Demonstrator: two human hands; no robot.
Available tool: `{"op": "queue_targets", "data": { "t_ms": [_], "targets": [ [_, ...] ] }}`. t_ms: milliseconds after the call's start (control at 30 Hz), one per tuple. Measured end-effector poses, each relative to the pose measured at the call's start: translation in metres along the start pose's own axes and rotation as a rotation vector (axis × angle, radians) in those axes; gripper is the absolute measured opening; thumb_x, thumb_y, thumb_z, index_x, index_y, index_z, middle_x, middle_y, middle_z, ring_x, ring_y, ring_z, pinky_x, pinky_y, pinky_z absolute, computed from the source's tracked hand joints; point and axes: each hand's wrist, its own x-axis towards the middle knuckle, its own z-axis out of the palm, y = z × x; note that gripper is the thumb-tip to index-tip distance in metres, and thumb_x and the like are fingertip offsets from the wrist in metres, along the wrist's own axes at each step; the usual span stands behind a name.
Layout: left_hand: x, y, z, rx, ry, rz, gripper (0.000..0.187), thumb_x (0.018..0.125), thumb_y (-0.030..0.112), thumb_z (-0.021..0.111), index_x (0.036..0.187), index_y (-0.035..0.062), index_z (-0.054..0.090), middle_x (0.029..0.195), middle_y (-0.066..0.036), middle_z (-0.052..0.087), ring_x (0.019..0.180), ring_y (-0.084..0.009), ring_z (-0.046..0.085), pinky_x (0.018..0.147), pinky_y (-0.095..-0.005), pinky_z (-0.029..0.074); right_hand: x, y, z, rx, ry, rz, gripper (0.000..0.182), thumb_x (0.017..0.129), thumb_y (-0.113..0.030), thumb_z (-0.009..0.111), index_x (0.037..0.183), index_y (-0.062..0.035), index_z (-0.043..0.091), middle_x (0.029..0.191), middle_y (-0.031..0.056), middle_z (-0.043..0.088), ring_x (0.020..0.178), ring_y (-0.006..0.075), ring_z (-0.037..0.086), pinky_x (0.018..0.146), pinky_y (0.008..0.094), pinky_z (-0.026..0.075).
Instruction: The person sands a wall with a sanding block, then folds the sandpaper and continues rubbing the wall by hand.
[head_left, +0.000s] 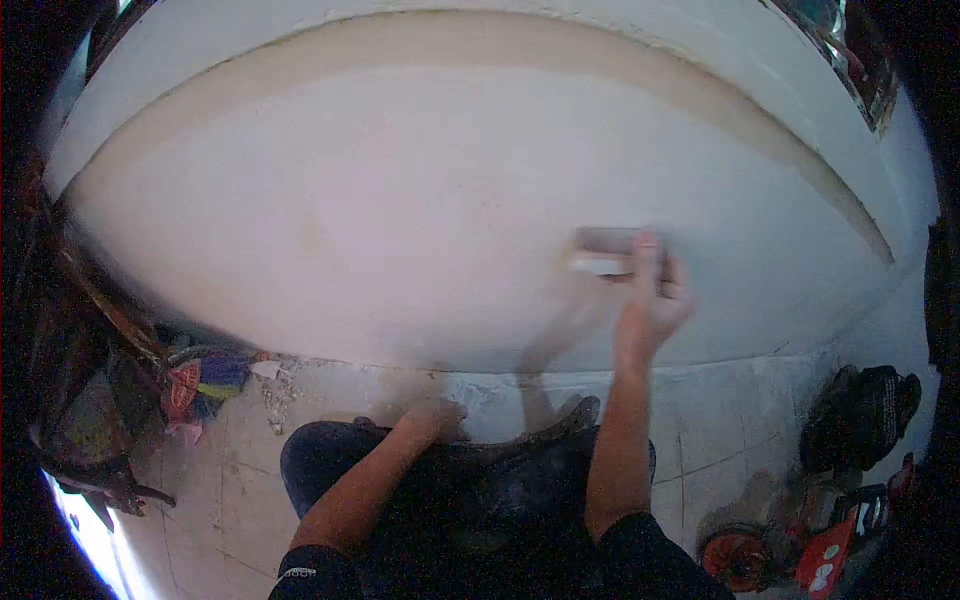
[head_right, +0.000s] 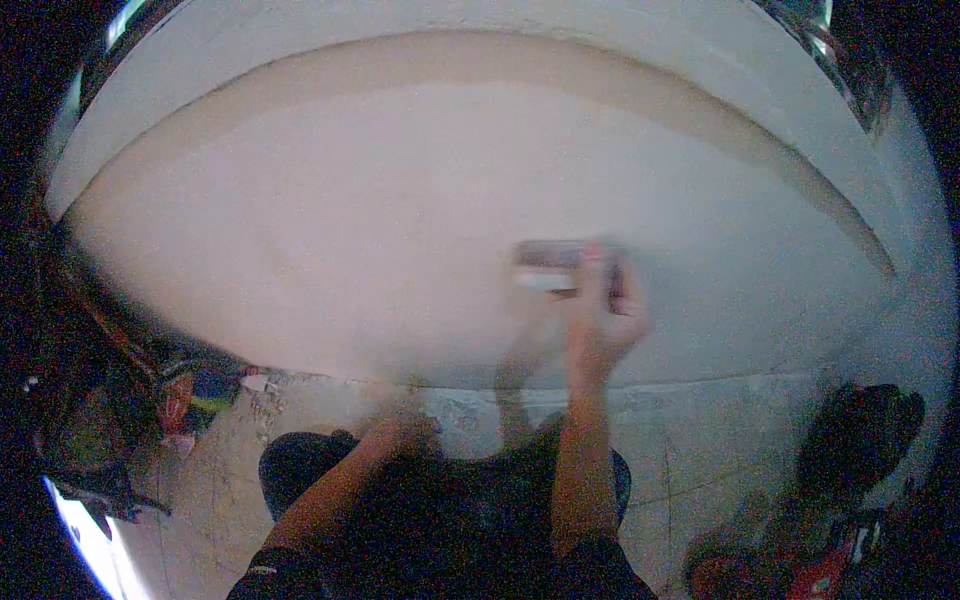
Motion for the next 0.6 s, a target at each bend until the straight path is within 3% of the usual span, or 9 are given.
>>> {"op": "queue_targets", "data": {
  "t_ms": [67,133,200,267,400,467,600],
  "targets": [
    [-0.013,0.032,-0.015,0.460,-0.068,0.021,0.058,0.090,0.050,0.070,0.127,0.0057,0.068,0.132,-0.018,0.067,0.121,-0.0366,0.065,0.103,-0.0508,0.052,0.012,-0.003,-0.010,0.048,0.056,-0.040,0.020,0.100,-0.022,0.071,0.097,-0.0030,0.073,0.084,0.0068,0.072,0.066,0.0117,0.068,0.055,0.0244,0.056],
    [-0.008,0.009,-0.009,0.331,-0.042,0.043,0.057,0.090,0.049,0.070,0.127,0.0056,0.068,0.132,-0.018,0.068,0.122,-0.0367,0.065,0.103,-0.0513,0.052,0.007,-0.002,-0.009,0.094,0.119,-0.082,0.020,0.100,-0.023,0.071,0.097,-0.0034,0.073,0.085,0.0065,0.072,0.066,0.0115,0.068,0.055,0.0237,0.056],
    [0.012,-0.010,0.007,0.204,-0.025,0.069,0.057,0.090,0.049,0.070,0.126,0.0054,0.068,0.132,-0.018,0.068,0.122,-0.0369,0.065,0.103,-0.0519,0.051,-0.023,0.004,0.001,-0.076,-0.099,0.044,0.027,0.097,-0.029,0.075,0.097,-0.0021,0.075,0.085,0.0053,0.074,0.073,0.0127,0.069,0.063,0.0274,0.055],
    [0.036,-0.016,0.023,0.582,-0.065,0.103,0.056,0.090,0.050,0.069,0.124,0.0052,0.069,0.131,-0.019,0.068,0.122,-0.0372,0.065,0.103,-0.0522,0.052,-0.048,0.020,0.020,-0.035,-0.405,-0.047,0.025,0.097,-0.027,0.075,0.100,-0.0018,0.075,0.086,0.0056,0.074,0.074,0.0136,0.070,0.062,0.0290,0.057],
    [0.050,-0.025,0.018,0.572,-0.135,-0.003,0.055,0.089,0.048,0.069,0.124,0.0049,0.069,0.130,-0.019,0.068,0.121,-0.0375,0.065,0.103,-0.0521,0.052,-0.040,0.015,0.035,-0.115,-0.590,-0.038,0.022,0.097,-0.023,0.074,0.102,-0.0016,0.076,0.085,0.0050,0.074,0.074,0.0128,0.070,0.062,0.0291,0.057],
    [0.062,-0.046,0.031,0.601,-0.028,0.150,0.054,0.089,0.048,0.070,0.123,0.0054,0.069,0.128,-0.018,0.069,0.121,-0.0373,0.065,0.103,-0.0515,0.052,-0.024,0.011,0.018,-0.089,-0.284,-0.021,0.019,0.099,-0.020,0.072,0.098,-0.0016,0.074,0.081,0.0048,0.072,0.067,0.0088,0.068,0.057,0.0249,0.055],
    [0.033,-0.011,0.010,0.566,-0.099,0.056,0.055,0.089,0.049,0.069,0.123,0.0053,0.070,0.127,-0.019,0.070,0.120,-0.0369,0.066,0.102,-0.0505,0.052,0.029,0.000,-0.016,-0.083,0.247,-0.234,0.021,0.100,-0.024,0.070,0.103,-0.0040,0.074,0.084,0.0065,0.073,0.069,0.0110,0.071,0.056,0.0258,0.059]
  ]
}}
